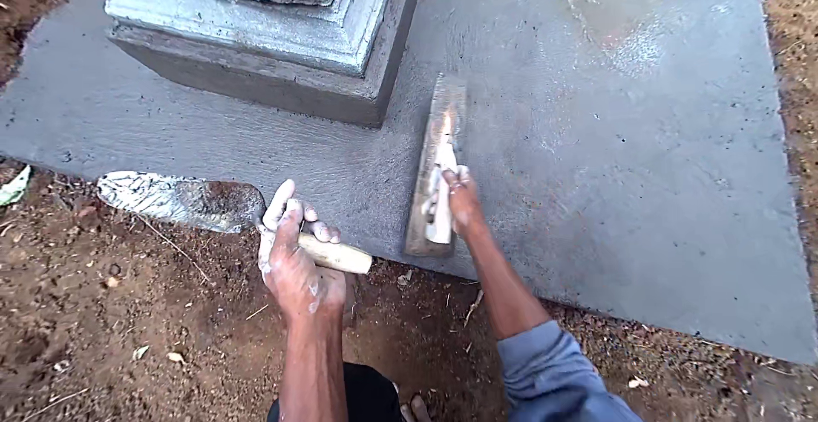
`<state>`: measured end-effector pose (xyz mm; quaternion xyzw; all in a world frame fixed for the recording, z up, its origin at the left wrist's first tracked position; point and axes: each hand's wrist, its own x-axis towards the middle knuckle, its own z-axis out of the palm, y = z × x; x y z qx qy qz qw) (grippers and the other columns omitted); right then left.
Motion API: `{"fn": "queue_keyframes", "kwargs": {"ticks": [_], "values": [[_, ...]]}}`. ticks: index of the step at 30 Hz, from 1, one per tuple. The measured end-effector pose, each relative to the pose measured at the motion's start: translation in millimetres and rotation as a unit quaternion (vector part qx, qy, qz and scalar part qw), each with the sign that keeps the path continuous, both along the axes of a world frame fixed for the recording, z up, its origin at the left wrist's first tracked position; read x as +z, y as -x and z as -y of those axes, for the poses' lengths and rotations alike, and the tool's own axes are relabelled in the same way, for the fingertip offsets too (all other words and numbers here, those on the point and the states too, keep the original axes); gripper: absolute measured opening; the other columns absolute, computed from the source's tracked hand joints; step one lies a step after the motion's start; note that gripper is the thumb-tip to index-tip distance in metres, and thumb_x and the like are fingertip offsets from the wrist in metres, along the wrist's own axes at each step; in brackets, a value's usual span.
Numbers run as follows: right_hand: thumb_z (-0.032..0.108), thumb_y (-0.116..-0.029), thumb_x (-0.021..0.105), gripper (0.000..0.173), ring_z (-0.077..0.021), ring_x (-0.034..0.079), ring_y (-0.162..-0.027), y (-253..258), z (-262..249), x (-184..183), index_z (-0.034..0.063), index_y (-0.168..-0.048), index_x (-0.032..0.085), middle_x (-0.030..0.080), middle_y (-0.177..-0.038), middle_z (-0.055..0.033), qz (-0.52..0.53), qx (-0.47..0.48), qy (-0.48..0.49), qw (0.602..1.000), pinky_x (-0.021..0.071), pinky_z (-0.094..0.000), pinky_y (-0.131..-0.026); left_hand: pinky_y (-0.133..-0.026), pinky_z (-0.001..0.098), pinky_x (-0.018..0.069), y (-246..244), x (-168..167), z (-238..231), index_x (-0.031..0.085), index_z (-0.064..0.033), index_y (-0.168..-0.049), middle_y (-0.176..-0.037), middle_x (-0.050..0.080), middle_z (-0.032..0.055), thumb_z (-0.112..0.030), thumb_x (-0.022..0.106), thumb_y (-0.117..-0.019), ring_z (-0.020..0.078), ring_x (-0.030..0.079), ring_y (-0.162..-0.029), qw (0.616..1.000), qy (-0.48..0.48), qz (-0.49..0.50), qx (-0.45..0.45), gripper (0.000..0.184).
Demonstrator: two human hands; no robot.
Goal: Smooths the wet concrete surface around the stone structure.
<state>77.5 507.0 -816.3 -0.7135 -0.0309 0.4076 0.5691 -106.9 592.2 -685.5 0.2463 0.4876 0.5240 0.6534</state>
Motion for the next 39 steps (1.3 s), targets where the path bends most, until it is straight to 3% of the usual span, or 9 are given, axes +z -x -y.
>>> {"fn": "queue_keyframes", "kwargs": {"ticks": [4, 7, 8, 19, 27, 28, 31, 35, 39], "values": [[0.038, -0.1102, 0.048, 0.051, -0.0278, 0.067, -0.071, 46, -79, -24, 0.0057, -0.148, 0.036, 0.065, -0.101, -0.0201, -0.041, -0.009, 0.008, 0.999, 0.0598, -0.0457, -0.063, -0.044, 0.0189, 0.0494, 8, -6, 4, 0.056, -0.0110, -0.121, -0.070, 0.056, -0.0047, -0.014, 0.035, -0.1104, 0.0051, 0.052, -0.048, 0.998, -0.020, -0.019, -0.056, 0.025], [0.045, -0.1079, 0.048, 0.064, -0.0387, 0.068, -0.114, 50, -105, -26, 0.0040, -0.155, 0.033, 0.065, -0.128, -0.0267, 0.029, 0.065, 0.120, 0.990, 0.0553, -0.0576, -0.097, -0.044, 0.0179, 0.0482, 10, -11, 1, 0.055, -0.0133, -0.113, -0.068, 0.057, -0.0058, -0.015, 0.032, -0.1109, 0.0041, 0.052, -0.047, 0.997, -0.032, -0.018, -0.073, 0.023], [0.046, -0.1080, 0.047, 0.064, -0.0396, 0.066, -0.120, 48, -106, -24, 0.0036, -0.155, 0.034, 0.064, -0.130, -0.0268, 0.052, 0.085, 0.148, 0.984, 0.0533, -0.0584, -0.100, -0.044, 0.0177, 0.0484, 9, -12, 0, 0.054, -0.0139, -0.110, -0.067, 0.057, -0.0060, -0.016, 0.031, -0.1114, 0.0039, 0.052, -0.046, 0.997, -0.031, -0.020, -0.073, 0.024], [0.044, -0.1094, 0.047, 0.061, -0.0401, 0.068, -0.115, -9, 17, -23, 0.0041, -0.154, 0.033, 0.067, -0.123, -0.0264, 0.106, 0.104, 0.232, 0.961, 0.0532, -0.0576, -0.099, -0.046, 0.0163, 0.0466, -23, -9, 10, 0.054, -0.0134, -0.115, -0.068, 0.054, -0.0053, -0.015, 0.029, -0.1111, 0.0035, 0.050, -0.048, 0.994, -0.005, -0.021, -0.105, 0.026], [0.044, -0.1098, 0.047, 0.057, -0.0369, 0.072, -0.084, -22, 93, -24, 0.0043, -0.149, 0.037, 0.068, -0.105, -0.0254, 0.103, 0.049, 0.238, 0.964, 0.0593, -0.0539, -0.077, -0.046, 0.0170, 0.0462, -50, -10, 26, 0.055, -0.0142, -0.115, -0.068, 0.054, -0.0048, -0.016, 0.030, -0.1109, 0.0045, 0.050, -0.048, 0.989, 0.004, 0.001, -0.149, 0.025], [0.045, -0.1097, 0.046, 0.057, -0.0365, 0.072, -0.084, -24, 95, -24, 0.0043, -0.149, 0.037, 0.068, -0.105, -0.0249, 0.103, 0.047, 0.246, 0.963, 0.0597, -0.0534, -0.076, -0.045, 0.0166, 0.0462, -55, -10, 28, 0.055, -0.0143, -0.116, -0.068, 0.054, -0.0050, -0.015, 0.030, -0.1108, 0.0042, 0.050, -0.047, 0.988, 0.003, 0.001, -0.152, 0.026], [0.044, -0.1092, 0.048, 0.060, -0.0391, 0.071, -0.106, -35, 90, -20, 0.0030, -0.151, 0.035, 0.068, -0.117, -0.0263, 0.101, 0.047, 0.263, 0.958, 0.0560, -0.0568, -0.093, -0.047, 0.0167, 0.0458, -64, -15, 36, 0.055, -0.0154, -0.118, -0.069, 0.054, -0.0056, -0.016, 0.030, -0.1106, 0.0043, 0.050, -0.048, 0.985, 0.007, -0.002, -0.175, 0.026], [0.045, -0.1095, 0.047, 0.062, -0.0407, 0.071, -0.101, -34, 114, -14, 0.0045, -0.154, 0.034, 0.068, -0.115, -0.0280, 0.103, 0.033, 0.260, 0.959, 0.0566, -0.0570, -0.089, -0.044, 0.0171, 0.0465, -75, -19, 43, 0.056, -0.0145, -0.119, -0.069, 0.055, -0.0062, -0.018, 0.032, -0.1115, 0.0036, 0.050, -0.047, 0.979, 0.011, -0.006, -0.201, 0.026], [0.044, -0.1103, 0.044, 0.065, -0.0393, 0.066, -0.121, -59, 120, -4, 0.0026, -0.158, 0.030, 0.064, -0.131, -0.0274, 0.104, 0.055, 0.297, 0.948, 0.0501, -0.0538, -0.105, -0.042, 0.0162, 0.0463, -84, -14, 53, 0.057, -0.0138, -0.120, -0.067, 0.056, -0.0082, -0.015, 0.034, -0.1111, 0.0023, 0.050, -0.045, 0.980, 0.012, -0.001, -0.200, 0.025]]}}
